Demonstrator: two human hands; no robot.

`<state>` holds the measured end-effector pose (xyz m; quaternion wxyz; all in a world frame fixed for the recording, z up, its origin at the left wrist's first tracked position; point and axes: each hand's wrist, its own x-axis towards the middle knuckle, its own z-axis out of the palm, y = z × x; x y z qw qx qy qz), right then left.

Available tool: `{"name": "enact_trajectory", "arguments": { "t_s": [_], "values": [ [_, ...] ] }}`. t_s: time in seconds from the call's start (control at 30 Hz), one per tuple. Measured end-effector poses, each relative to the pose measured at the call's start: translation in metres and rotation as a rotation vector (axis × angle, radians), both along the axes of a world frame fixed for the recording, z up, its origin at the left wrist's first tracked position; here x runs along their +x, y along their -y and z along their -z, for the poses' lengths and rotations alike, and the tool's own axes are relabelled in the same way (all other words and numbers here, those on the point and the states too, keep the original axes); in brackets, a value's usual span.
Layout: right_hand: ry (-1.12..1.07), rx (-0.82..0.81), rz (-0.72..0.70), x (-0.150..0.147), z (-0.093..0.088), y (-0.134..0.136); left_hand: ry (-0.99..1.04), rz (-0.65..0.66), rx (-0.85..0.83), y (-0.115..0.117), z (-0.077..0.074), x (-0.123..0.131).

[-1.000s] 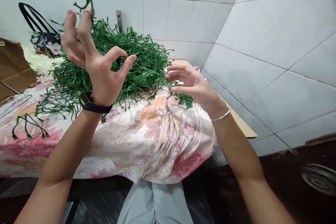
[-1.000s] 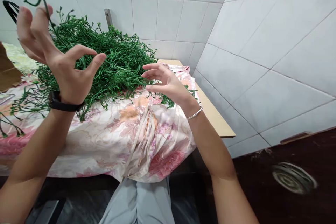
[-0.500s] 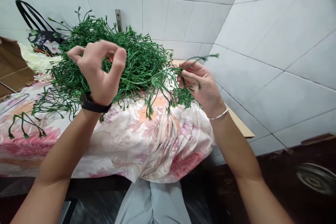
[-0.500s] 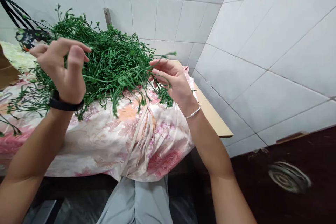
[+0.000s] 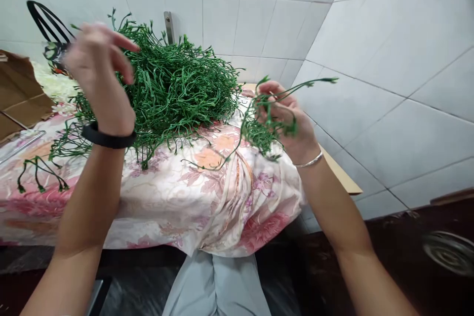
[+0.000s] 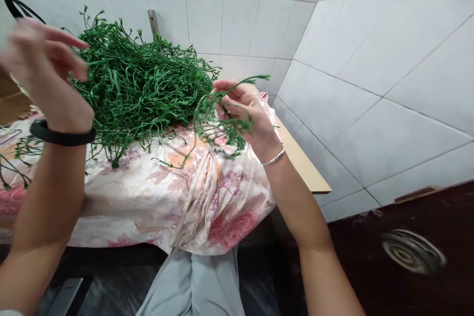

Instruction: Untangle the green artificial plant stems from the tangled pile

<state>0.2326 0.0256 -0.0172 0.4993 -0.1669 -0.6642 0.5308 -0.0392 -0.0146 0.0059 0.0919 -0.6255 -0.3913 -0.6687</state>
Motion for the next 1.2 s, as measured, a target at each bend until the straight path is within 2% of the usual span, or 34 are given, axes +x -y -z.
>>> {"name": "enact_trajectory", "arguments": {
  "t_s": [0.03,0.1,0.13,0.17,0.2,0.27,0.37,0.53,0.67,0.97,1.07,1.2],
  "values": [
    [0.048,0.034,-0.029,-0.003,0.001,0.003,0.102,0.183,0.007,0.0,0.002,0.008],
    [0.13,0.11,-0.09,-0.01,0.002,0.01,0.086,0.53,-0.277,0.001,0.008,0.03],
    [0.16,0.147,-0.117,-0.013,0.002,0.013,0.083,0.621,-0.43,0.001,0.012,0.041],
    [0.191,0.176,-0.133,-0.015,0.002,0.015,0.052,0.701,-0.607,0.002,0.017,0.05],
    [0.217,0.198,-0.135,-0.017,0.003,0.017,-0.002,0.719,-0.69,0.002,0.021,0.059],
    [0.247,0.239,-0.101,-0.019,0.003,0.017,-0.106,0.793,-0.816,0.001,0.03,0.068],
    [0.252,0.279,-0.012,-0.018,0.004,0.013,-0.208,0.894,-0.898,-0.001,0.036,0.066],
    [0.202,0.26,0.022,-0.014,0.0,0.013,-0.137,0.807,-0.834,-0.004,0.034,0.052],
    [0.198,0.254,0.136,-0.014,-0.002,0.016,-0.069,0.731,-0.753,-0.002,0.033,0.051],
    [0.154,0.279,0.261,-0.014,-0.001,0.019,-0.233,0.651,-0.697,0.002,0.03,0.054],
    [0.132,0.285,0.32,-0.013,-0.001,0.016,-0.208,0.668,-0.656,0.002,0.03,0.055],
    [0.067,0.266,0.336,-0.012,0.0,0.009,-0.024,0.749,-0.621,0.0,0.033,0.057]
  ]
}}
